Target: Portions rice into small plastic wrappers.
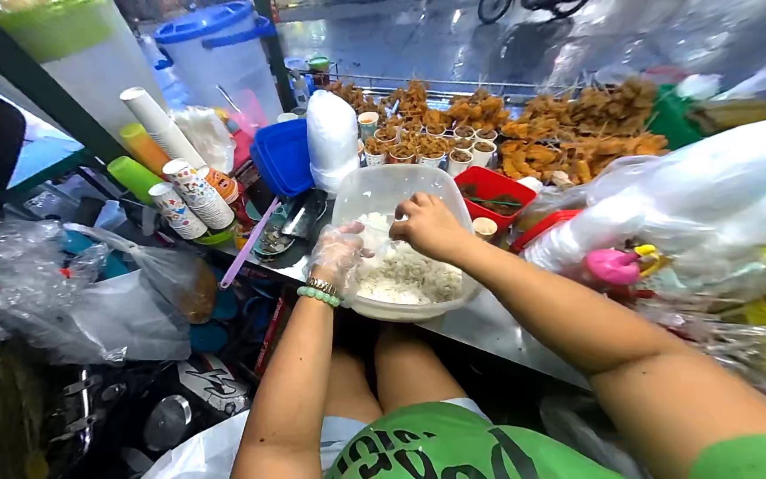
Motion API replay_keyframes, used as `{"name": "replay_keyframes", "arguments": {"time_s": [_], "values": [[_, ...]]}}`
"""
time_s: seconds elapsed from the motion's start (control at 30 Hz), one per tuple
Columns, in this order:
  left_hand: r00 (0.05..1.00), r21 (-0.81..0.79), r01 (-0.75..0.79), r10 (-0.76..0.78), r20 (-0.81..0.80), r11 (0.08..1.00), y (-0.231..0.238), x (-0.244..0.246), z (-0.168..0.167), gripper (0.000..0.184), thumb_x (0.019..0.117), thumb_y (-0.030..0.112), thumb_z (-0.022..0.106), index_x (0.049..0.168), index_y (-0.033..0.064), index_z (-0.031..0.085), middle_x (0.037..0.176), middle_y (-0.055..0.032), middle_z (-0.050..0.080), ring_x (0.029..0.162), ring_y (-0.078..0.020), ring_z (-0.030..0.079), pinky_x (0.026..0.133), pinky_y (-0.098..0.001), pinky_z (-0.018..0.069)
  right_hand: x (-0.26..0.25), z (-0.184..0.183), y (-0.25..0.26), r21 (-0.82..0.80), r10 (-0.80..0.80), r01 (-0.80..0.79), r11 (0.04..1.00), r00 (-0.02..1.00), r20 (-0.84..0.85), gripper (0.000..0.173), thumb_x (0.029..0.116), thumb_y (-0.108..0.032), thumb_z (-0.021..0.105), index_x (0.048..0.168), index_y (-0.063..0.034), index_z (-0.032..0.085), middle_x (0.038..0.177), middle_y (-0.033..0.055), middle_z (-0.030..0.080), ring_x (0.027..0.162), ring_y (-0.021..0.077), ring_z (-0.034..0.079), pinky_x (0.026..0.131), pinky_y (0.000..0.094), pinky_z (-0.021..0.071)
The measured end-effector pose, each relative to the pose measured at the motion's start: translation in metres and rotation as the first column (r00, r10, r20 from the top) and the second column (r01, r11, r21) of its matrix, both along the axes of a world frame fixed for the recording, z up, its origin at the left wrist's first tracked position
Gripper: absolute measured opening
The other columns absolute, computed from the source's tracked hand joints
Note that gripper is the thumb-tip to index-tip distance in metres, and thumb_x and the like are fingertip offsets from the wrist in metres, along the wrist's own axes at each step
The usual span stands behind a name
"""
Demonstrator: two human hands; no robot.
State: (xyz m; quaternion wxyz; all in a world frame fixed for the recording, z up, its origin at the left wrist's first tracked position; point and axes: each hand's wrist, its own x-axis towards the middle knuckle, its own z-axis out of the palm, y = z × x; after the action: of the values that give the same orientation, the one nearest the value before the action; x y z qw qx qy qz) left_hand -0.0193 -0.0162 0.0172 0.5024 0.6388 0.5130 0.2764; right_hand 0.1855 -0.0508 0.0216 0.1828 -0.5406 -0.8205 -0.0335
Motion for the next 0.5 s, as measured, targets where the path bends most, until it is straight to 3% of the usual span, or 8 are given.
{"name": "replay_keyframes", "arguments": {"time_s": [0.07,0.17,0.23,0.3,0.37,0.43,0.5], "values": [[0.971,0.021,0.037,-0.031,-0.239,0.999,0.003,-0.008,0.009,0.044,0.0937,-0.001,0.06,0.135,0.0141,0.064,0.129,-0.011,0.066,0.086,-0.0213,0.066,0.076,-0.0405,0.0551,-0.004,0.027,0.002,-0.068,0.026,-0.022,0.997,0.998,0.058,0.01,0.0939,-0.009,0.071,0.096,-0.009,0.08,0.107,0.0193,0.071,0.11,0.0442,0.061,0.092,0.0609,0.0476],[0.956,0.052,0.039,-0.023,-0.292,0.998,0.005,-0.018,0.024,0.04,0.0931,0.002,0.062,0.131,0.015,0.067,0.118,-0.0146,0.068,0.081,-0.0244,0.064,0.072,-0.0436,0.0528,-0.015,0.058,-0.005,-0.164,0.071,-0.047,0.985,0.986,0.147,0.013,0.0941,-0.003,0.067,0.097,-0.007,0.079,0.105,0.0166,0.071,0.108,0.0396,0.064,0.091,0.0581,0.0479],[0.982,0.069,0.017,-0.004,-0.191,0.997,-0.001,-0.022,0.037,0.035,0.0968,0.005,0.058,0.13,0.0121,0.067,0.111,-0.0134,0.069,0.072,-0.0185,0.059,0.065,-0.0361,0.0499,-0.014,0.071,-0.009,-0.191,0.081,-0.055,0.98,0.988,0.134,0.012,0.0934,-0.001,0.066,0.096,-0.0043,0.078,0.101,0.0173,0.072,0.103,0.0386,0.068,0.088,0.0595,0.0512],[0.999,0.073,-0.04,0.039,0.025,0.997,-0.011,-0.022,0.041,0.03,0.0984,0.005,0.056,0.126,0.0108,0.067,0.111,-0.007,0.068,0.064,-0.0077,0.055,0.058,-0.0234,0.0477,-0.007,0.079,-0.016,-0.152,0.091,-0.087,0.985,0.996,0.017,0.011,0.0929,0.0,0.067,0.092,-0.0027,0.077,0.095,0.0159,0.072,0.094,0.0346,0.07,0.084,0.0558,0.0549],[0.98,0.082,-0.073,0.056,0.188,0.994,-0.02,-0.019,0.044,0.026,0.1011,0.007,0.057,0.126,0.0063,0.065,0.107,-0.0072,0.068,0.068,-0.0064,0.058,0.062,-0.0224,0.0511,-0.005,0.083,-0.025,-0.012,0.11,-0.114,0.993,0.976,-0.186,0.011,0.0946,-0.002,0.067,0.095,0.0008,0.077,0.093,0.0173,0.072,0.088,0.032,0.07,0.083,0.0527,0.0558],[0.96,0.095,-0.067,0.038,0.279,0.993,-0.032,-0.013,0.052,0.029,0.1015,0.005,0.056,0.13,0.0033,0.063,0.1,-0.0079,0.067,0.069,-0.0062,0.058,0.065,-0.0228,0.0526,-0.012,0.079,-0.033,0.05,0.109,-0.098,0.994,0.944,-0.311,0.023,0.0937,-0.012,0.073,0.113,0.0012,0.075,0.101,0.0181,0.07,0.087,0.0286,0.068,0.079,0.0472,0.0572],[0.946,0.116,-0.02,-0.019,0.323,0.993,-0.046,-0.005,0.063,0.029,0.0991,0.002,0.058,0.128,0.0014,0.063,0.096,-0.0071,0.067,0.067,-0.0051,0.057,0.064,-0.0221,0.0517,-0.022,0.075,-0.035,-0.065,0.056,-0.083,0.994,0.938,-0.342,0.057,0.0831,-0.021,0.087,0.132,0.0006,0.067,0.112,0.0194,0.065,0.089,0.0274,0.065,0.077,0.0443,0.0563]]}}
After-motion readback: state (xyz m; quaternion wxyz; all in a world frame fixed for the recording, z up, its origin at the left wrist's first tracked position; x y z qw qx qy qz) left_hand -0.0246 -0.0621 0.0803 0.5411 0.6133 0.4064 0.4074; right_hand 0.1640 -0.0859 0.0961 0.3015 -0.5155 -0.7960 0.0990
